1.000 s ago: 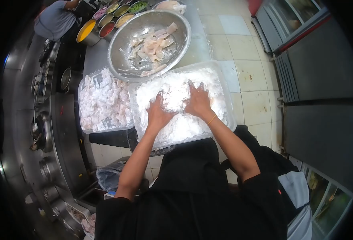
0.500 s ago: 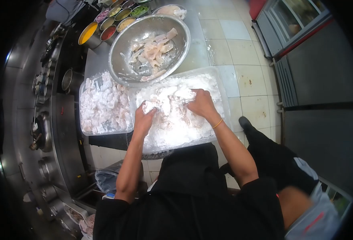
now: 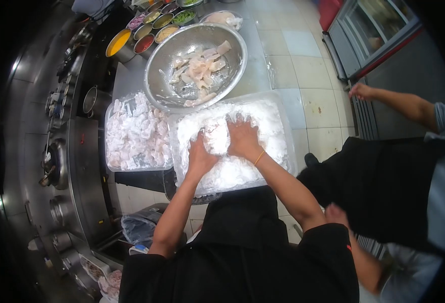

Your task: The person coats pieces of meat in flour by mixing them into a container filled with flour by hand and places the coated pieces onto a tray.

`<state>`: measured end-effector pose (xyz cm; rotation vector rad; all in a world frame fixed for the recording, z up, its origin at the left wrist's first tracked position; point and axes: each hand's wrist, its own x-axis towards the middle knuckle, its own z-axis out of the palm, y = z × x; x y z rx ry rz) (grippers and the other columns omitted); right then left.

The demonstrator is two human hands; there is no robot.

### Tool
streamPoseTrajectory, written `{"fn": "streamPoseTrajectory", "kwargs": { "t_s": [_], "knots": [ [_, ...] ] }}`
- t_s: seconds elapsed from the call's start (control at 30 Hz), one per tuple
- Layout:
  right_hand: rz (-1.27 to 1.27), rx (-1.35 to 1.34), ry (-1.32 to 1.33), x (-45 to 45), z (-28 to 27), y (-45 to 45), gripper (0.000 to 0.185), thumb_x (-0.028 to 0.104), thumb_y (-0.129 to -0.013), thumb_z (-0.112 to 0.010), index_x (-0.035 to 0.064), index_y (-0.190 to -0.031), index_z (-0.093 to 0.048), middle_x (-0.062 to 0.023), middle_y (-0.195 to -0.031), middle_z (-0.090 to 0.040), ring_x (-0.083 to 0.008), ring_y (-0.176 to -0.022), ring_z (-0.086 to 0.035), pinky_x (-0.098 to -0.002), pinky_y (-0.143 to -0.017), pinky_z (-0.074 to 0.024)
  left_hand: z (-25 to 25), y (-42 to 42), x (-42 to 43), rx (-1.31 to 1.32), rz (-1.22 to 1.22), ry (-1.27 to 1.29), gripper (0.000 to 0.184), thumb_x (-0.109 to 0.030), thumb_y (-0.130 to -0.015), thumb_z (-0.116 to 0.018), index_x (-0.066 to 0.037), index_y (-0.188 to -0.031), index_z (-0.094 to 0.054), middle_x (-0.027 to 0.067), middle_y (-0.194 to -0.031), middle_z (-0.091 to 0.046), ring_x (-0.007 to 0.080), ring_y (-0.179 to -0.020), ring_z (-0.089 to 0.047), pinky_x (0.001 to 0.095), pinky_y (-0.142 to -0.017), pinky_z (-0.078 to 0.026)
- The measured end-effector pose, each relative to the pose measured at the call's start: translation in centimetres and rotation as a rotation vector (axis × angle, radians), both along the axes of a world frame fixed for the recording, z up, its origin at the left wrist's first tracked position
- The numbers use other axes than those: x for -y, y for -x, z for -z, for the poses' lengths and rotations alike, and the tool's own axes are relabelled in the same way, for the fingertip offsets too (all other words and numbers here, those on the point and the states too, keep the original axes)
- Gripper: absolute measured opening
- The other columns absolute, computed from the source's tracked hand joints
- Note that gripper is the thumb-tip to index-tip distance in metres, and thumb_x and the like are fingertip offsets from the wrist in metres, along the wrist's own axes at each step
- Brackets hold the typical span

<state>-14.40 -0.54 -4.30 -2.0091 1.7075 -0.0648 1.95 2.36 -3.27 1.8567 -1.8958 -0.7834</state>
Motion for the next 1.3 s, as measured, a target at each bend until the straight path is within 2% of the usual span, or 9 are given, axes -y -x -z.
{"fn": "streamPoseTrajectory", "kwargs": {
  "t_s": [0.07, 0.3, 0.37, 0.47, 0.63, 0.83, 1.03, 1.1, 1.3],
  "knots": [
    [0.021, 0.084, 0.028, 0.5, 3.2, -0.1, 0.093, 0.024, -0.06, -0.076, 0.0083, -0.141, -0.036, -0.0258, -0.139, -0.039, -0.0422, -0.131, -0.035, -0.0536, -0.107, -0.0308, 1.9, -0.3, 1.5, -0.249, -0.065, -0.063, 0.079, -0.015, -0.064, -0.079, 0.003, -0.13, -0.042, 0.0276, -0.117, -0.057, 0.0394, -0.109, -0.057, 0.0394, -0.092, -0.046],
    [0.105, 0.624, 0.081, 1.4, -1.1, 2.2, 0.06, 0.006, -0.065, -0.065, -0.0057, -0.123, -0.052, -0.0255, -0.116, -0.059, -0.0366, -0.114, -0.054, -0.0376, -0.097, -0.0426, 0.8, -0.9, 2.1, -0.824, -0.126, -0.034, 0.053, 0.008, -0.073, -0.064, 0.005, -0.124, -0.047, 0.0126, -0.108, -0.064, 0.0182, -0.098, -0.061, 0.028, -0.086, -0.048],
    [0.16, 0.789, 0.038, 1.1, -3.5, 2.8, 0.05, 0.0, -0.067, -0.063, -0.0087, -0.115, -0.057, -0.0245, -0.108, -0.064, -0.033, -0.105, -0.061, -0.034, -0.089, -0.0478, 0.0, -2.3, 1.5, -0.781, -0.191, -0.095, 0.05, 0.009, -0.074, -0.063, 0.006, -0.122, -0.049, 0.0129, -0.108, -0.064, 0.0185, -0.098, -0.061, 0.0281, -0.085, -0.048],
    [0.197, 0.633, 0.154, 0.8, -1.5, 4.2, 0.054, -0.002, -0.065, -0.058, -0.0084, -0.118, -0.055, -0.0274, -0.109, -0.062, -0.0411, -0.106, -0.058, -0.0386, -0.095, -0.0457, -0.9, -4.0, 1.3, -0.604, -0.194, -0.103, 0.048, 0.006, -0.074, -0.063, 0.008, -0.12, -0.05, 0.018, -0.107, -0.064, 0.0241, -0.096, -0.062, 0.0303, -0.085, -0.048],
    [0.17, 0.209, 0.041, 0.0, -2.7, 4.9, 0.076, 0.01, -0.063, -0.066, 0.0017, -0.135, -0.043, -0.0257, -0.135, -0.046, -0.038, -0.127, -0.043, -0.0413, -0.102, -0.0404, 0.8, -4.3, 0.9, -0.219, -0.046, 0.044, 0.064, -0.011, -0.07, -0.073, 0.004, -0.127, -0.049, 0.0277, -0.111, -0.06, 0.0384, -0.104, -0.059, 0.0393, -0.091, -0.047],
    [-0.05, 0.026, 0.015, 1.0, 1.7, 3.0, 0.088, 0.015, -0.062, -0.071, 0.0013, -0.141, -0.034, -0.0264, -0.135, -0.045, -0.0386, -0.13, -0.039, -0.0429, -0.103, -0.0393, 0.3, 0.9, 1.3, 0.102, -0.093, 0.002, 0.07, -0.01, -0.065, -0.079, 0.002, -0.128, -0.05, 0.0231, -0.106, -0.064, 0.0335, -0.1, -0.062, 0.0347, -0.089, -0.048],
    [0.034, 0.509, 0.118, 2.4, -1.1, 3.1, 0.064, 0.006, -0.062, -0.065, -0.007, -0.124, -0.051, -0.0261, -0.113, -0.061, -0.038, -0.107, -0.058, -0.0394, -0.091, -0.0472, -1.2, 0.1, 2.8, -0.514, -0.021, -0.052, 0.059, -0.013, -0.07, -0.074, 0.005, -0.123, -0.053, 0.0271, -0.108, -0.063, 0.0355, -0.104, -0.062, 0.0357, -0.089, -0.048],
    [0.043, 0.556, 0.079, 2.4, -3.0, 3.6, 0.059, 0.003, -0.062, -0.066, -0.0077, -0.119, -0.054, -0.025, -0.105, -0.064, -0.0368, -0.099, -0.063, -0.0362, -0.086, -0.0497, 0.3, -1.2, 2.1, -0.444, -0.091, -0.035, 0.056, -0.01, -0.071, -0.071, 0.007, -0.121, -0.054, 0.0277, -0.108, -0.063, 0.0355, -0.103, -0.062, 0.0352, -0.088, -0.048],
    [0.019, 0.214, 0.019, 1.1, -2.3, 5.4, 0.077, 0.013, -0.06, -0.068, -0.0018, -0.132, -0.046, -0.0283, -0.126, -0.052, -0.0376, -0.118, -0.051, -0.0388, -0.1, -0.0417, 0.3, -4.0, -0.3, -0.225, -0.064, -0.052, 0.062, -0.013, -0.07, -0.071, 0.007, -0.125, -0.05, 0.028, -0.109, -0.062, 0.0397, -0.107, -0.058, 0.0386, -0.092, -0.046]
  ]
}}
